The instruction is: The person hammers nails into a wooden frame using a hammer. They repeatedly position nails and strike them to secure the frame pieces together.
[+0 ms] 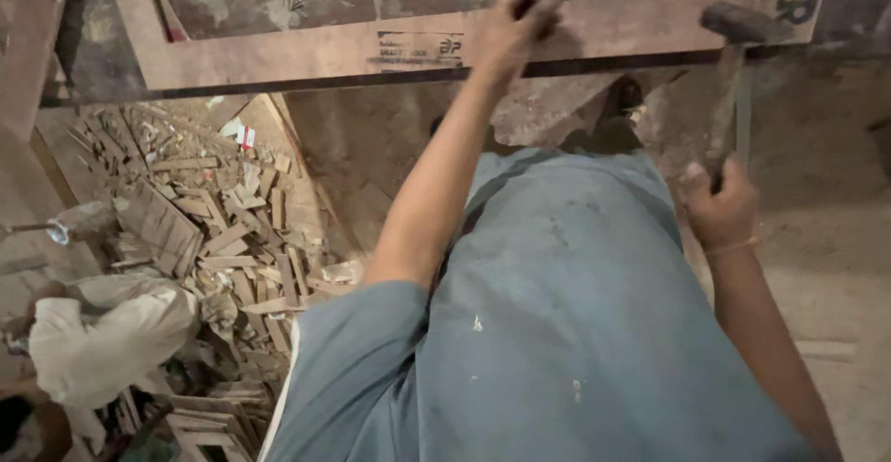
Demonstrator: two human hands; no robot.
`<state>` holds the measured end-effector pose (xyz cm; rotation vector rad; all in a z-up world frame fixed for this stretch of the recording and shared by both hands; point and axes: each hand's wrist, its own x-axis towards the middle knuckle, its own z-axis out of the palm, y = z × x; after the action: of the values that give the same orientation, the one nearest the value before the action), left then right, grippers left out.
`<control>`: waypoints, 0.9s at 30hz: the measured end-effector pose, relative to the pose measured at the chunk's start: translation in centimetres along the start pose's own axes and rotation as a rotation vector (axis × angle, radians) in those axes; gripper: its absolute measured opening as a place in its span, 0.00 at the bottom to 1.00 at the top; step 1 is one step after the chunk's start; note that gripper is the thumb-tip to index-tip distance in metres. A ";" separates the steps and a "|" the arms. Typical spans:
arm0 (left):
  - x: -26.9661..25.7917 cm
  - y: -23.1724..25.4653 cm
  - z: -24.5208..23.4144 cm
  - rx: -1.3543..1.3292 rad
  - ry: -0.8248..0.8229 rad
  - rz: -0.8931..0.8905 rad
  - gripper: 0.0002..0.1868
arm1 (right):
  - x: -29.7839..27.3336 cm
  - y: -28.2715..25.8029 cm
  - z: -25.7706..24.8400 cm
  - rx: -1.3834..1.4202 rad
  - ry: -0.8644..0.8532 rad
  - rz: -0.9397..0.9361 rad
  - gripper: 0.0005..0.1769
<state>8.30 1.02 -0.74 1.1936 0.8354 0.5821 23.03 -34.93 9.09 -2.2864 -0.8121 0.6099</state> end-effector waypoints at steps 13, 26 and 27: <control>1.7 1.5 8.3 0.761 -0.113 0.448 0.10 | 0.4 -1.7 0.4 -0.017 -0.051 0.116 0.27; 3.0 0.7 4.2 -0.206 0.011 -0.191 0.07 | 5.2 -0.6 -3.4 0.409 0.004 0.461 0.12; 3.7 0.5 3.6 -0.316 0.043 -0.196 0.07 | 6.7 -0.1 -4.6 0.547 0.028 0.505 0.11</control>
<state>13.35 1.97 -0.68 0.8041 0.8506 0.5563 30.39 -32.12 10.97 -1.9669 -0.0169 0.8905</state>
